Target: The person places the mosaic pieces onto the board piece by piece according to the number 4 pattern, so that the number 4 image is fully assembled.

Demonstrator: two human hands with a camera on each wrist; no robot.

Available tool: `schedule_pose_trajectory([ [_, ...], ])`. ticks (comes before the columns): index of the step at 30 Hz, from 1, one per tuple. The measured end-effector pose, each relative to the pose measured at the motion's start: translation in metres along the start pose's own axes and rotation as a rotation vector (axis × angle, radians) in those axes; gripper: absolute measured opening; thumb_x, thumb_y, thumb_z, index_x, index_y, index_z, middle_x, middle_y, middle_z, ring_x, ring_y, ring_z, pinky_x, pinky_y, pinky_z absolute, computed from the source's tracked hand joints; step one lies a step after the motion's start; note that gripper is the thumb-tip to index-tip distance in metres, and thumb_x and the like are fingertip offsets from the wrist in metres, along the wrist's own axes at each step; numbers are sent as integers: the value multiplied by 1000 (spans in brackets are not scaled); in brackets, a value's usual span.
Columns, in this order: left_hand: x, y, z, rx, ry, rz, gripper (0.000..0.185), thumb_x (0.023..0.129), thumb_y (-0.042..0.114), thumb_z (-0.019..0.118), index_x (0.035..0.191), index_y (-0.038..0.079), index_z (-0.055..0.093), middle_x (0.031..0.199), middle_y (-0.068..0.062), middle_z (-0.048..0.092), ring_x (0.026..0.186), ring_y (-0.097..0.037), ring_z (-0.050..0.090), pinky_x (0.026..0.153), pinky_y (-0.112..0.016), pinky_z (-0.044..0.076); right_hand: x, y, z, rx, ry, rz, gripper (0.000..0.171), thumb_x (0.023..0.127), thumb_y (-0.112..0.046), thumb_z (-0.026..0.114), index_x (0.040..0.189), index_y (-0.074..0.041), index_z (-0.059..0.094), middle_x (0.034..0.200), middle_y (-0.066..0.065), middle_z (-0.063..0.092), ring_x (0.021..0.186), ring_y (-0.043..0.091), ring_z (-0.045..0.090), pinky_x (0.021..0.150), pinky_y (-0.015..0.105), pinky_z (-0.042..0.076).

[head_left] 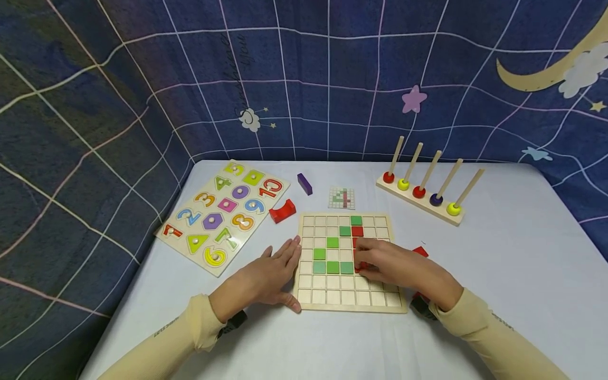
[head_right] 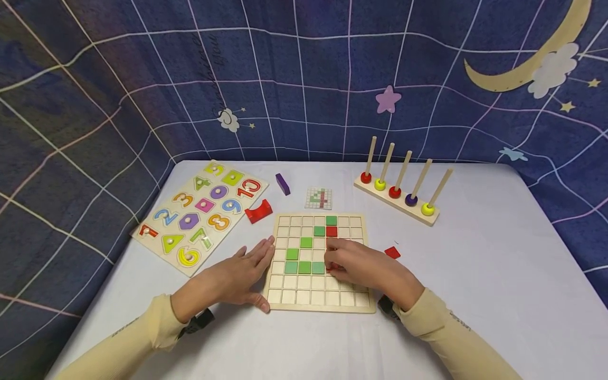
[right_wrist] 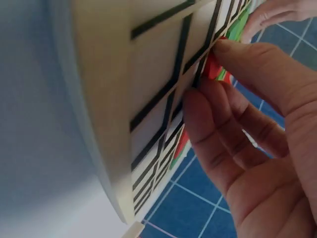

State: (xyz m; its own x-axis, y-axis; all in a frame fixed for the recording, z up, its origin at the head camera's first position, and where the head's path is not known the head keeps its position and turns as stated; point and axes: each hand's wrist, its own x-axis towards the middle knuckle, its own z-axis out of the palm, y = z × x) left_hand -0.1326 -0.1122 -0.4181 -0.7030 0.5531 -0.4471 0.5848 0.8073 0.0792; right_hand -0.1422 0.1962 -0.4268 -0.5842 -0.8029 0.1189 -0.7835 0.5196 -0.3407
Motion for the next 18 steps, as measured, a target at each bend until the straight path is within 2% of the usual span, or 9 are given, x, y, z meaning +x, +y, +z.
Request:
schedule_pose_trajectory([
  [7, -1, 1, -1, 8, 6, -2, 131, 78, 71, 80, 169, -3, 22, 181, -19, 12, 169, -33, 18, 131, -61, 31, 0, -3, 0, 10, -12, 21, 19, 92, -2, 80, 82, -14, 68, 86, -3, 55, 80, 5, 47, 71, 19, 48],
  [18, 0, 1, 0, 3, 3, 9, 131, 78, 71, 81, 169, -3, 22, 181, -20, 11, 169, -34, 17, 131, -61, 31, -3, -5, 1, -12, -9, 26, 12, 92, -3, 81, 88, -12, 73, 88, -3, 57, 80, 5, 49, 70, 19, 50],
])
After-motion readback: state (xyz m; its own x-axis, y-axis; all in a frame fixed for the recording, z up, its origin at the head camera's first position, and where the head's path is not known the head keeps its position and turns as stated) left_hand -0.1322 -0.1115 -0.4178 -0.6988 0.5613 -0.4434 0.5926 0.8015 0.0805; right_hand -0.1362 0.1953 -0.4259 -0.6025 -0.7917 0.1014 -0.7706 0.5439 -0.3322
